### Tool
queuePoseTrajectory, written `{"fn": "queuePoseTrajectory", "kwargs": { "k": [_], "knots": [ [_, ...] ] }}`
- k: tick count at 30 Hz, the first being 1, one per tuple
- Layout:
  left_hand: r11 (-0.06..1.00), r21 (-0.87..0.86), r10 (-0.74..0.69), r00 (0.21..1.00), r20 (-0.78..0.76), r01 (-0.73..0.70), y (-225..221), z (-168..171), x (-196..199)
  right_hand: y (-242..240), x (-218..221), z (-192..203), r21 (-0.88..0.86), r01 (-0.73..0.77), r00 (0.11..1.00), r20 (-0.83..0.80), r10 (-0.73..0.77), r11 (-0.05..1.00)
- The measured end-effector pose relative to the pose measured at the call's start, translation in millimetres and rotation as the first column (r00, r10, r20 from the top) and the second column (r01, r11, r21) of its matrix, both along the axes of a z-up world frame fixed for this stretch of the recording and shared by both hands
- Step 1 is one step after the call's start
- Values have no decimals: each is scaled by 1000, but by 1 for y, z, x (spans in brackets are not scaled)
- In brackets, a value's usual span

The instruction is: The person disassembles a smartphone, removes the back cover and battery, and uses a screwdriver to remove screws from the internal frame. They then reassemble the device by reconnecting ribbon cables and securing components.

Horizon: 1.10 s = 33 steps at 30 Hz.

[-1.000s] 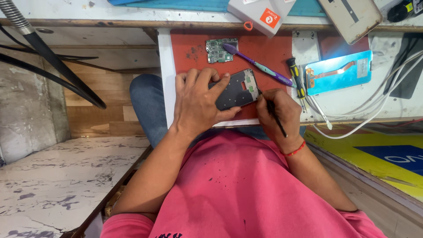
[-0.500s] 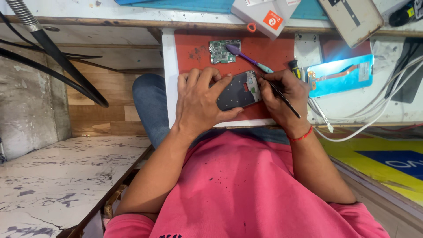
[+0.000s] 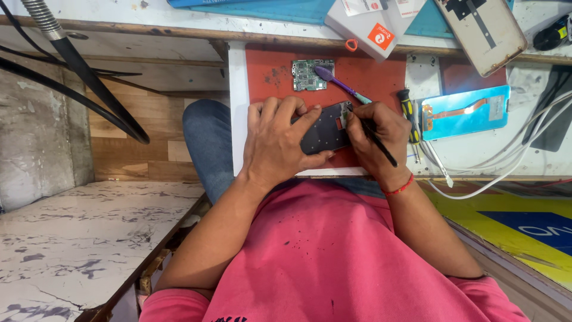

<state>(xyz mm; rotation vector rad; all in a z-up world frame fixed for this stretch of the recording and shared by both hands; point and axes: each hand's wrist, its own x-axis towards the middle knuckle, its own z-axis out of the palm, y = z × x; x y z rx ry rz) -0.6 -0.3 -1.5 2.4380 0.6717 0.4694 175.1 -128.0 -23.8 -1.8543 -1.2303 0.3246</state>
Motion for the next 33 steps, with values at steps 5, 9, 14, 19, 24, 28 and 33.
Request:
{"fn": "queuePoseTrajectory", "kwargs": {
  "k": [5, 9, 14, 19, 24, 28, 33],
  "knots": [
    [1000, 2, -4, 1000, 9, 4, -1, -1, 0, 0, -1, -1, -15, -21, 999, -39, 20, 1000],
    [1000, 22, -1, 1000, 26, 0, -1, -1, -1, 4, -4, -2, -13, -122, 992, -29, 122, 992],
    [1000, 23, -2, 1000, 9, 2, -2, 0, 0, 3, -7, -4, -38, 3, 992, -123, -7, 999],
    [1000, 30, 2, 1000, 31, -3, -2, 2, -1, 2, -7, -5, -40, 36, 994, -102, -40, 999],
    [1000, 26, 6, 1000, 28, -7, -2, 1, -1, 2, -6, -4, 2, -37, 994, -101, 37, 999],
    [1000, 27, 7, 999, 33, -8, -2, 0, -1, 4, -7, -3, -3, -63, 996, -58, 63, 998],
    [1000, 15, 4, 1000, 30, -4, -2, 1, 0, 4, -8, -2, -16, -80, 996, -45, 80, 997]
  ]
}}
